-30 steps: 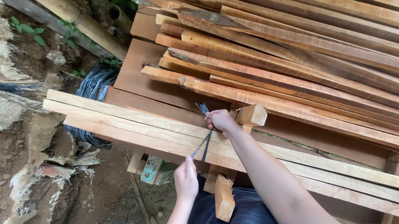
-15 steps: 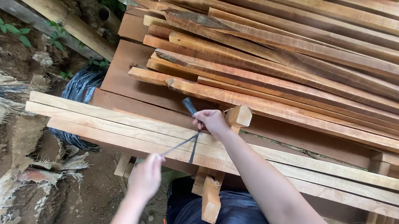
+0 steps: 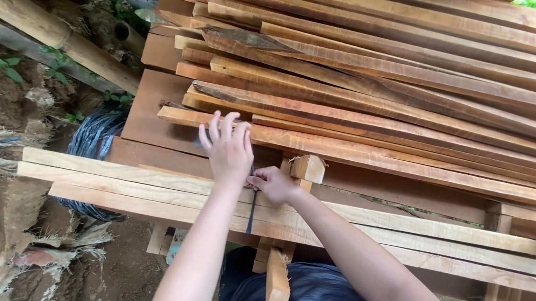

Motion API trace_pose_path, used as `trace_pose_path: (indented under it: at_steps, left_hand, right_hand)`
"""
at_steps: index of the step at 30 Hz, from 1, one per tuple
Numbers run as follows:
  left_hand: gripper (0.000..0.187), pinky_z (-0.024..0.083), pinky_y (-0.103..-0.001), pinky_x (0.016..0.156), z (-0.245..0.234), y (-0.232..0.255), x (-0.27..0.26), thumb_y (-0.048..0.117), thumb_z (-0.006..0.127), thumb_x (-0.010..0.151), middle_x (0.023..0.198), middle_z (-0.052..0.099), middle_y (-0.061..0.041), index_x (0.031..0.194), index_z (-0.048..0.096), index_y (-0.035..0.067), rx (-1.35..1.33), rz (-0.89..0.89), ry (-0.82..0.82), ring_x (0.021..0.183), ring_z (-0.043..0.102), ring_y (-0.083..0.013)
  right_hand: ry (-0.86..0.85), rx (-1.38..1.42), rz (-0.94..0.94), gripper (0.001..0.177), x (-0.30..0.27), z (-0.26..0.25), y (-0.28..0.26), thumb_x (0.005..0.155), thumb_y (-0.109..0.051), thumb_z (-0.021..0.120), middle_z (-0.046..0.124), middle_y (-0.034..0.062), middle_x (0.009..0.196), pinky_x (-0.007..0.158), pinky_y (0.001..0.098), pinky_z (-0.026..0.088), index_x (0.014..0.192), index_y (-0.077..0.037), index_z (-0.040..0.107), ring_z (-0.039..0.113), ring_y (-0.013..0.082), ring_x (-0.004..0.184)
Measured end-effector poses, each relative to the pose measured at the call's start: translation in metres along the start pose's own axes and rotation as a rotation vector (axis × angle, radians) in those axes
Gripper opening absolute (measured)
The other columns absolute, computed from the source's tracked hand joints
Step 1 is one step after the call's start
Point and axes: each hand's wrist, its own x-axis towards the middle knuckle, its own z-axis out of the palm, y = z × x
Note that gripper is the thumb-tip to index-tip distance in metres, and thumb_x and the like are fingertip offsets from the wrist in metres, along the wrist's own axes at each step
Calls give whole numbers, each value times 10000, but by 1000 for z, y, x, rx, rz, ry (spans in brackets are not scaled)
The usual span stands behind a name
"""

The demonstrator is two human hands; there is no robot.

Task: Bundling long wooden strips together using plastic ties.

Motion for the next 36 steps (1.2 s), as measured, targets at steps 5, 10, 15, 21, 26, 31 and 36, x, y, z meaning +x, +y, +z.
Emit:
trace_pose_path:
  at_steps: [5,10,15,21,26,31,36]
  left_hand:
    - [298,161,-579,1183,10,-26,-66,252,534,998,1383,577,20,1281,625,269,-227,-237,-294,1379,438,-283]
    - [241,106,-600,1235,17,-56,-111,292,595,918,1167,745,23,1141,686,287,-249,-247,-854,1266,601,-227]
    - [129,325,-524,1147,-12,-40,-105,394,673,950,929,729,80,955,783,326,-231,-225,-544,1073,650,-196]
    - [155,286,-574,1175,-13,-33,-116,436,647,936,1000,711,105,992,761,348,-138,-343,-601,1211,573,-167]
    - [201,224,-603,1187,-20,-13,-92,433,698,923,1059,742,71,1057,788,313,-242,-527,-705,1266,538,-203]
    - [172,288,-533,1165,-13,-19,-83,466,669,882,979,774,94,944,798,370,-184,-626,-767,1201,589,-194]
    - [196,277,-551,1170,0,-19,-89,457,638,897,1026,780,52,975,792,365,-155,-609,-772,1236,586,-201]
  right_hand:
    - [-26,-4,6,324,4,-2,11,1017,-224,570,556,-69,555,514,193,381,724,-167,696,452,56,524]
    - [-51,105,16,302,-7,-2,-23,1015,-195,590,592,-24,570,537,171,396,740,-125,696,516,52,551]
    - [88,346,127,231,-1,5,-13,956,-170,693,752,50,693,529,139,489,736,-100,690,674,43,565]
    - [52,298,62,256,5,4,2,1020,-211,622,749,59,715,572,150,516,798,-98,678,672,46,590]
    - [54,299,42,236,1,1,10,1011,-191,639,757,78,735,583,164,529,808,-78,677,691,72,605]
    - [105,469,25,334,9,7,29,899,-52,779,740,123,789,616,189,591,1087,-46,503,707,130,603]
    - [254,-172,-322,241,-23,5,15,879,-71,768,746,11,993,889,281,589,1077,-208,780,735,182,991]
